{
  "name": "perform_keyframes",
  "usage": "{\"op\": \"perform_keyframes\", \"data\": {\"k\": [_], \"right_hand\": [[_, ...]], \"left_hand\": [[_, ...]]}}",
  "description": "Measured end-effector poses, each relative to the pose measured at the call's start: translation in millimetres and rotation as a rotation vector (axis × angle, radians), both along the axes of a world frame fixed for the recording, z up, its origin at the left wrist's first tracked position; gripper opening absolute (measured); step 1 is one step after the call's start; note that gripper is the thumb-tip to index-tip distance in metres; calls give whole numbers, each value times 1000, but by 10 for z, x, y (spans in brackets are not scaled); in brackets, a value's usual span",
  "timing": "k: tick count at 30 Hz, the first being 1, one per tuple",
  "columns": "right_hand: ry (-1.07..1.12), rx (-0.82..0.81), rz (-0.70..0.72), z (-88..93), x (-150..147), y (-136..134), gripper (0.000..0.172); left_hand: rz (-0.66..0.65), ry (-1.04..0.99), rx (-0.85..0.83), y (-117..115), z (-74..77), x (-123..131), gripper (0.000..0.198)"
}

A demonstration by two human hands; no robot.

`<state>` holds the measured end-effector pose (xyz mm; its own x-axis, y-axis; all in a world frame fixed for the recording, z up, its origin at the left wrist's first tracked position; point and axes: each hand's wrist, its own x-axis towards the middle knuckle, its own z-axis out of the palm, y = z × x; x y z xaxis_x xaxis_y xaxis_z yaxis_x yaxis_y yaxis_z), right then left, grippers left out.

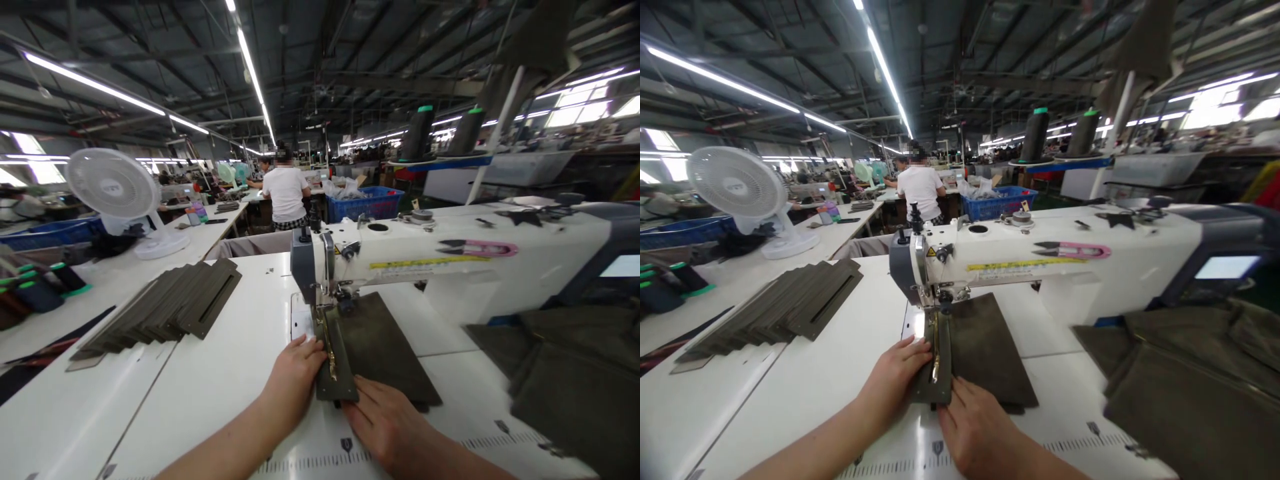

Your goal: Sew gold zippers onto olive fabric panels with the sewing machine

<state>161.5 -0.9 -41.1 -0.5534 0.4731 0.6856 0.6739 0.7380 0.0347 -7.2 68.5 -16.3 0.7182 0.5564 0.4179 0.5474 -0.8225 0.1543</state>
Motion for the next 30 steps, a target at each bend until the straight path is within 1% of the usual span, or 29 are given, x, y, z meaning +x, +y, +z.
{"op": "perform_keyframes", "data": {"k": [4,9,14,18,22,25,28,30], "right_hand": [[16,10,5,-29,6,59,32],[26,-18,-4,-19,26,162,34],[29,-12,-16,-42,53,282,33],[23,-37,-20,-34,57,389,28],[14,-68,-37,41,53,484,28],[7,-147,-45,86,72,507,27],[87,-243,-40,93,112,494,23],[143,-284,-94,91,129,505,17]], "left_hand": [[-6,11,34,59,-12,6,23],[-61,0,68,184,-9,8,22],[-63,-7,104,299,-10,40,24],[-14,-7,43,378,-6,65,17],[16,6,18,469,-37,66,21],[22,-9,-1,518,-77,53,25],[20,-33,-68,506,-92,37,25],[36,-50,-133,463,-75,34,23]]}}
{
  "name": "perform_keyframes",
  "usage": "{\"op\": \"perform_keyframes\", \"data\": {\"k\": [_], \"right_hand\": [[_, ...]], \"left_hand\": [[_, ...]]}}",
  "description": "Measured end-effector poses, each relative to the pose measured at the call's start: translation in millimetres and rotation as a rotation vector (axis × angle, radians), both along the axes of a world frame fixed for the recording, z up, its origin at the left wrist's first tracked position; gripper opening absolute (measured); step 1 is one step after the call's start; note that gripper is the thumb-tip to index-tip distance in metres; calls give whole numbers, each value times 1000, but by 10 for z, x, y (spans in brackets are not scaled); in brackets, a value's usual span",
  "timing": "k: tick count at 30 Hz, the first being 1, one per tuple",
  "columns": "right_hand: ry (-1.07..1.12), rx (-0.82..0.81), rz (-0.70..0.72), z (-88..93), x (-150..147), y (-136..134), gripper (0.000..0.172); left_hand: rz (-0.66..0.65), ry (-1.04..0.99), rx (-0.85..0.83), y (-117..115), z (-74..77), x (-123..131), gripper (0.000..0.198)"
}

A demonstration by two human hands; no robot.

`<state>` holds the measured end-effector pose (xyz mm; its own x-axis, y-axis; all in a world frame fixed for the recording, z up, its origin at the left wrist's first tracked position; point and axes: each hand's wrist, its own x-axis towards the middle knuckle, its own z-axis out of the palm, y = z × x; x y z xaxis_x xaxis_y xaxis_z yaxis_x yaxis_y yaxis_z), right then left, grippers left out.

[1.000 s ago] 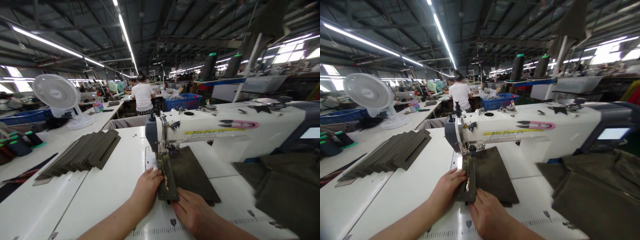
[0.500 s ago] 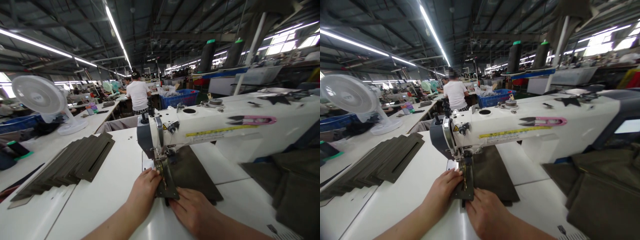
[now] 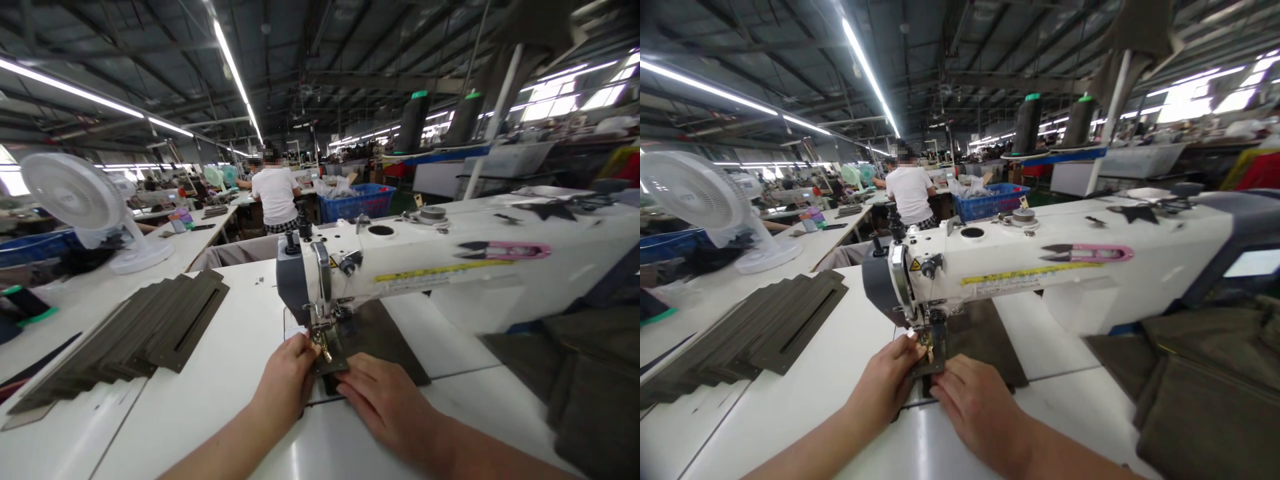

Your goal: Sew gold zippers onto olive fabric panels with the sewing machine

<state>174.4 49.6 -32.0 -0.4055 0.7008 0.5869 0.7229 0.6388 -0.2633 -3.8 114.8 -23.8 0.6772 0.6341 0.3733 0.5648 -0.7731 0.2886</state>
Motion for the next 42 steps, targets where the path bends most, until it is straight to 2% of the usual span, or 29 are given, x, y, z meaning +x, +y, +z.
{"op": "perform_keyframes", "data": {"k": [4,7,9,12,14,15,17,20,23,25,27,30,34,42], "right_hand": [[-35,-100,-167,28,-33,141,18],[-93,-167,-148,71,-69,294,12],[-130,-172,-137,97,-69,362,16],[-127,-165,-162,122,-50,373,20],[-112,-175,-144,130,-44,342,10],[-107,-186,-124,130,-44,326,11],[-101,-210,-91,119,-49,308,13],[-97,-215,-96,67,-66,334,19],[-54,-210,-162,-6,-86,386,22],[-1,-219,-230,-43,-92,410,20],[56,-235,-295,-59,-82,425,16],[128,-286,-374,-57,-50,451,11],[191,-360,-448,-52,-31,505,12],[135,-387,-568,40,-68,522,15]], "left_hand": [[64,-91,-139,-116,89,20,24],[76,-119,-153,-188,161,24,27],[103,-89,-103,-222,199,5,24],[228,-10,-18,-256,228,-45,20],[290,12,-15,-278,224,-76,30],[287,6,-23,-292,214,-89,36],[215,-38,-16,-326,180,-111,39],[29,-113,124,-369,117,-140,19],[-176,-62,282,-354,71,-146,28],[-265,8,349,-316,57,-122,28],[-282,67,381,-279,54,-81,25],[-240,130,356,-255,67,-30,25],[-236,109,312,-270,96,-19,25],[-223,105,286,-235,50,11,28]]}}
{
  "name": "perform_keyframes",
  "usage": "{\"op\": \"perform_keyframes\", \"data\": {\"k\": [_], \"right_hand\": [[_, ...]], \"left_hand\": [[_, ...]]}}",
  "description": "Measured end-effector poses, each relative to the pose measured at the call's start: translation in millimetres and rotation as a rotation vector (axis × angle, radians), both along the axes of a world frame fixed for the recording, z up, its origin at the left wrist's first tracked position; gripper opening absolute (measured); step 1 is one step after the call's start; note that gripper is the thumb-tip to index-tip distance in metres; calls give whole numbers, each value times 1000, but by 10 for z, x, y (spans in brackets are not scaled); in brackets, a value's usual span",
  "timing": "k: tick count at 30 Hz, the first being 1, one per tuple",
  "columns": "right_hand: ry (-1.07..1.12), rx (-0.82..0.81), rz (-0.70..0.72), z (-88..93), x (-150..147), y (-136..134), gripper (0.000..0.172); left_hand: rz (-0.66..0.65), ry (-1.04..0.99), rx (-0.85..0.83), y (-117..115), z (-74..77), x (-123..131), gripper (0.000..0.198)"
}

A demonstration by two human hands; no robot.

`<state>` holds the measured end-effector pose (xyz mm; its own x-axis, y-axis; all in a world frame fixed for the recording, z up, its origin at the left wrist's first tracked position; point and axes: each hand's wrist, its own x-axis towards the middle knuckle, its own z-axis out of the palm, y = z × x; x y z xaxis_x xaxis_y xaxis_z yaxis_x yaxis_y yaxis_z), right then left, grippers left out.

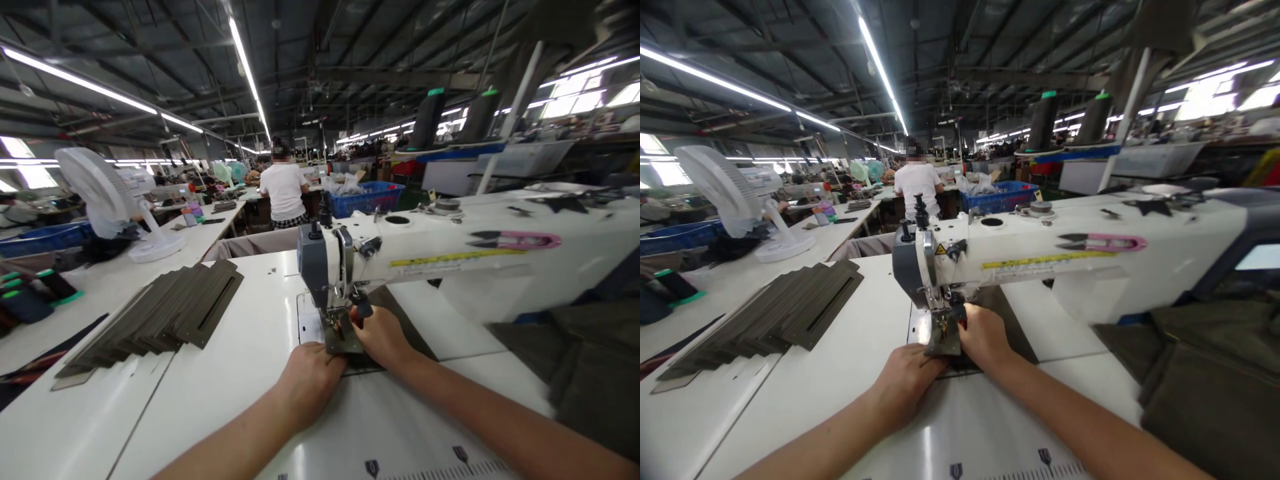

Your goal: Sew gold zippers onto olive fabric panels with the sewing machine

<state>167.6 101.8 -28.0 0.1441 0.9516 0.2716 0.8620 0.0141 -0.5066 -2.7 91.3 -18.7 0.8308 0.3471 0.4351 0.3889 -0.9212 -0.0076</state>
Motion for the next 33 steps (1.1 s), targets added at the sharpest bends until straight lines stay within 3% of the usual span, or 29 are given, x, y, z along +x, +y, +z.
{"op": "perform_keyframes", "data": {"k": [6,14,27,30,33], "right_hand": [[-41,-65,-111,51,-65,-8,19],[-5,-103,-109,90,-43,-37,13],[-84,-161,-352,58,-227,91,25],[-99,-136,-316,85,-213,97,26],[-132,-63,-177,132,-180,-50,22]], "left_hand": [[-10,18,-27,22,-25,-9,25],[-21,-3,-34,37,-60,-47,23],[-10,9,-60,32,-86,-54,21],[5,8,-46,18,-77,-41,23],[12,-6,-28,-41,-41,-68,20]]}}
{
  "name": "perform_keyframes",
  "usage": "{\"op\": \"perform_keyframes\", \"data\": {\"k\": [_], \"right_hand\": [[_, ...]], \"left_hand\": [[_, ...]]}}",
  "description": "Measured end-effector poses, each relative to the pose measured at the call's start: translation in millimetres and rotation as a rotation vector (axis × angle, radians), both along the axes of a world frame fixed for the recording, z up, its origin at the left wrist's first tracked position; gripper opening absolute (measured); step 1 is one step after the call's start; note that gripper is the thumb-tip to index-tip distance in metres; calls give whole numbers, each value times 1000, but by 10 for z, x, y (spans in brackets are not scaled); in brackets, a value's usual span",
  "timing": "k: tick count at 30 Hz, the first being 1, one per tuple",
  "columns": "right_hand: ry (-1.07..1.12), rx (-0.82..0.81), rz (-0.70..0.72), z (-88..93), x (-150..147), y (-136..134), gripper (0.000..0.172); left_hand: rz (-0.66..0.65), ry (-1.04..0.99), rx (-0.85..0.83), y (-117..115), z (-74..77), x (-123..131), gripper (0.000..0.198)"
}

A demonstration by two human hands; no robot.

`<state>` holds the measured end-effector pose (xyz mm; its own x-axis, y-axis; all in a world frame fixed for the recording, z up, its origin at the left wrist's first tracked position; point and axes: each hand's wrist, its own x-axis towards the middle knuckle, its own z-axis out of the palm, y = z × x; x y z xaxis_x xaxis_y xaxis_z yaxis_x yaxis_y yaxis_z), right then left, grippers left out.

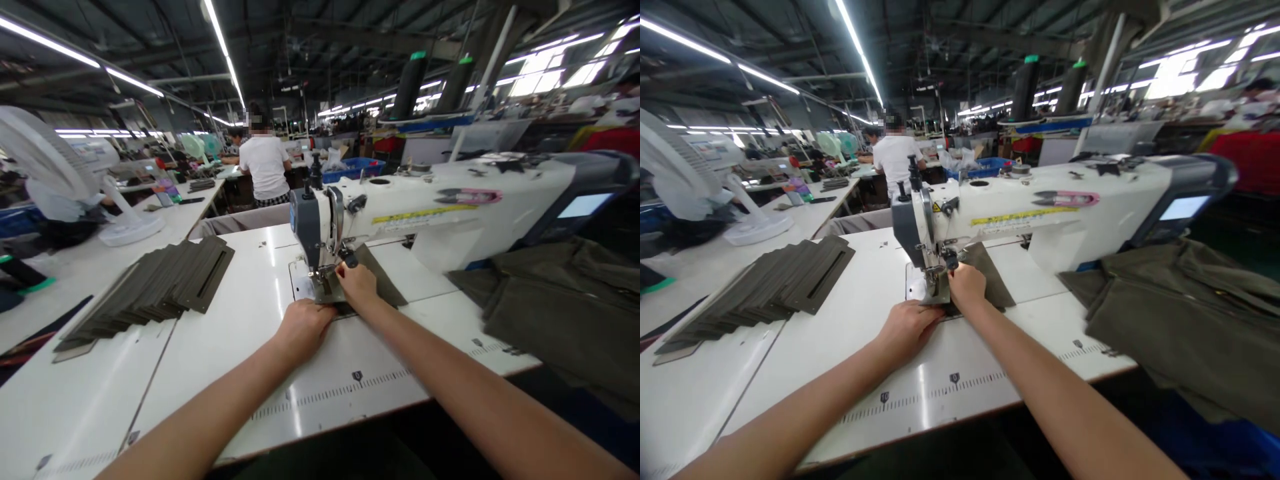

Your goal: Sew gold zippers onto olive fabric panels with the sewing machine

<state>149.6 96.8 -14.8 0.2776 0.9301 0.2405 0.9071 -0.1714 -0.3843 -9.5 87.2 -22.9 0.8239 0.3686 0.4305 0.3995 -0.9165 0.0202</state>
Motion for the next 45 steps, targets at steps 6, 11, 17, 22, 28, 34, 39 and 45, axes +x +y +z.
{"op": "perform_keyframes", "data": {"k": [6,11,17,22,28,34,39,45], "right_hand": [[-55,200,469,-115,162,-564,19],[-53,321,667,-246,231,-684,28],[-52,367,677,-221,235,-620,30],[-26,348,747,-230,254,-585,27],[-17,281,738,-220,276,-543,22],[-22,270,755,-200,312,-464,25],[10,326,764,-207,320,-415,27],[-36,405,736,-215,307,-516,17]], "left_hand": [[3,-86,-38,-226,93,-235,16],[91,-65,-30,-108,91,-255,36],[-46,20,54,49,25,-150,27],[-83,27,113,24,40,-133,28],[-56,43,100,20,124,-79,30],[-34,68,75,50,184,-15,28],[-25,16,44,114,144,-12,27],[-30,-86,2,127,83,-27,26]]}}
